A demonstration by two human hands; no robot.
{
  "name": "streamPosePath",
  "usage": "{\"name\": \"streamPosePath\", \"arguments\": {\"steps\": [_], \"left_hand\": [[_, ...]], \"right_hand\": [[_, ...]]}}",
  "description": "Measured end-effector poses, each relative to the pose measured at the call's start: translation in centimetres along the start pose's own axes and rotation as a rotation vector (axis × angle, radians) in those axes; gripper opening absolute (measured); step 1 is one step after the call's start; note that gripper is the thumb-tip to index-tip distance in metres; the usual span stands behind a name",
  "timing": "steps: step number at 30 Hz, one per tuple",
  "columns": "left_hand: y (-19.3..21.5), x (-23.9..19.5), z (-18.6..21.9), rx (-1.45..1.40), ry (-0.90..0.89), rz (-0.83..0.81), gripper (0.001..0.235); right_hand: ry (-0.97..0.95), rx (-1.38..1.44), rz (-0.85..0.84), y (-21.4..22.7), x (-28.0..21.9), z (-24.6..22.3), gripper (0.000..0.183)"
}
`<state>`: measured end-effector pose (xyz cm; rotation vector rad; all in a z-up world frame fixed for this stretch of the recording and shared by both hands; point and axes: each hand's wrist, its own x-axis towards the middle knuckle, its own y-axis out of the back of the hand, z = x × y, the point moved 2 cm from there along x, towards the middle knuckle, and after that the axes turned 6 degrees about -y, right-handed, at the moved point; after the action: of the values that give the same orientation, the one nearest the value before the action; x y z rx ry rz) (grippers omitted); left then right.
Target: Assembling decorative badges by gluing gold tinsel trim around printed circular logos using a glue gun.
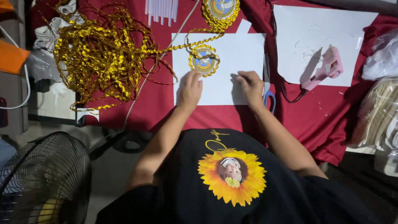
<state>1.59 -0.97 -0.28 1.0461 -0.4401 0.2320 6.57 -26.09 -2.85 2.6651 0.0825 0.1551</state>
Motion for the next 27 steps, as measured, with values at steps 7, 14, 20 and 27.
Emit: {"name": "streamPosePath", "arguments": {"steps": [7, 14, 20, 27], "left_hand": [[-0.8, 0.0, -1.4, -0.405, 0.204, 0.016, 0.008], [3.6, 3.8, 7.1, -0.682, 0.207, -0.034, 0.023], [4.4, 5.2, 8.5, -0.591, 0.175, 0.077, 0.02], [4.9, 5.4, 7.9, -0.444, -0.023, 0.026, 0.013]], "right_hand": [[-0.396, 0.232, -0.057, 1.9, -1.5, 0.0, 0.015], [-0.77, 1.017, -0.2, 0.9, -1.1, -6.3, 0.028], [-0.801, 1.214, -0.297, 1.2, -1.4, -10.5, 0.04], [-0.821, 1.174, -0.269, 1.2, -2.3, -10.4, 0.043]]}}
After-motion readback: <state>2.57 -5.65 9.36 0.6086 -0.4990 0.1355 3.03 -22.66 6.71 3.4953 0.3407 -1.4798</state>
